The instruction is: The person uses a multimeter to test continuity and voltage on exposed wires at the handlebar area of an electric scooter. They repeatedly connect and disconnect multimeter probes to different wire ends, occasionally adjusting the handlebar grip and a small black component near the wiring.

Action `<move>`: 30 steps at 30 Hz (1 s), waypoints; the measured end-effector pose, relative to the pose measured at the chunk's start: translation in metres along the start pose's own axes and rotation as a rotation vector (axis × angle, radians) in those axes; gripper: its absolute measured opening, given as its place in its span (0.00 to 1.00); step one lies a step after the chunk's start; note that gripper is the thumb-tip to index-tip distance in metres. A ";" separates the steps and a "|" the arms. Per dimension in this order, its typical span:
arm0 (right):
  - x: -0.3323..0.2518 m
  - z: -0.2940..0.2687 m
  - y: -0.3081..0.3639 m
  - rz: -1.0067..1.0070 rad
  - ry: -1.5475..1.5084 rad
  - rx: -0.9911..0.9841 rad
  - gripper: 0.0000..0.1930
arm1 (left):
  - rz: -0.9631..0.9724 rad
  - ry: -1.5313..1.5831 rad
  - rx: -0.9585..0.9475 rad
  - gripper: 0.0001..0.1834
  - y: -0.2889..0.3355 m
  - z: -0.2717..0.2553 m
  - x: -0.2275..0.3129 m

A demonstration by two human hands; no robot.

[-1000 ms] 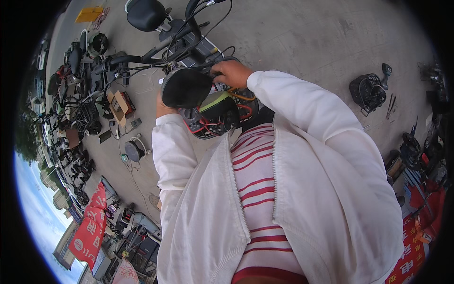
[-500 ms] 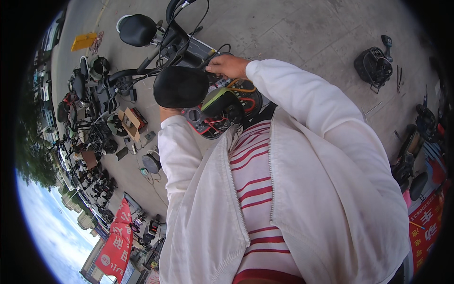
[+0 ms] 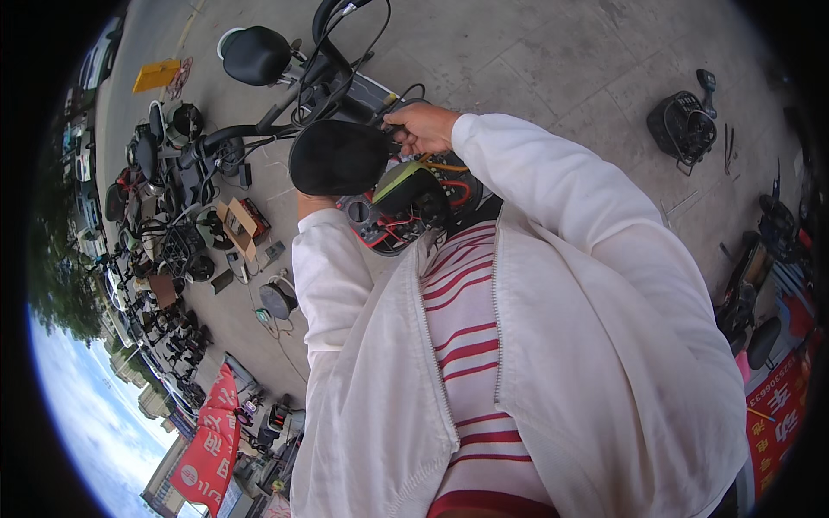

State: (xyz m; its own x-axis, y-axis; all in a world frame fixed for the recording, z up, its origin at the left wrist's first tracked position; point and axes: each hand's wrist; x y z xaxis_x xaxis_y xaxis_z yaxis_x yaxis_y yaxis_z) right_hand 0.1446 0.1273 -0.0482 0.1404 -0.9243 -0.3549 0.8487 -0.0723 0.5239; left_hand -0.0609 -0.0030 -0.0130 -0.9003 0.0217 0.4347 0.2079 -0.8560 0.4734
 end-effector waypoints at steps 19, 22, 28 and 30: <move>0.007 -0.005 0.000 -0.240 0.166 -0.118 0.10 | 0.022 0.026 0.005 0.18 -0.003 -0.002 0.001; 0.007 -0.004 0.002 -0.260 0.148 -0.156 0.10 | 0.020 0.028 0.005 0.19 -0.003 -0.002 0.001; 0.008 -0.011 0.009 -0.261 0.144 -0.212 0.13 | 0.021 0.028 0.008 0.19 -0.003 -0.002 0.000; 0.006 -0.010 0.011 -0.236 0.191 -0.168 0.15 | 0.022 0.026 0.008 0.19 -0.004 -0.001 0.000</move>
State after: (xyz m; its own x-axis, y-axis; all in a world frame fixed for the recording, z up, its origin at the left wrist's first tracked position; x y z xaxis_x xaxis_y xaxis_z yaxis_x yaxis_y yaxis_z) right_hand 0.1602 0.1246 -0.0527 0.0100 -0.8014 -0.5981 0.9389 -0.1983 0.2814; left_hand -0.0620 -0.0003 -0.0158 -0.9052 -0.0104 0.4249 0.2306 -0.8518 0.4703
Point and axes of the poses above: each hand's wrist, its own y-axis away from the middle knuckle, its own z-axis out of the palm, x = y × z, and after that the axes turned 2 degrees about -x, right-handed
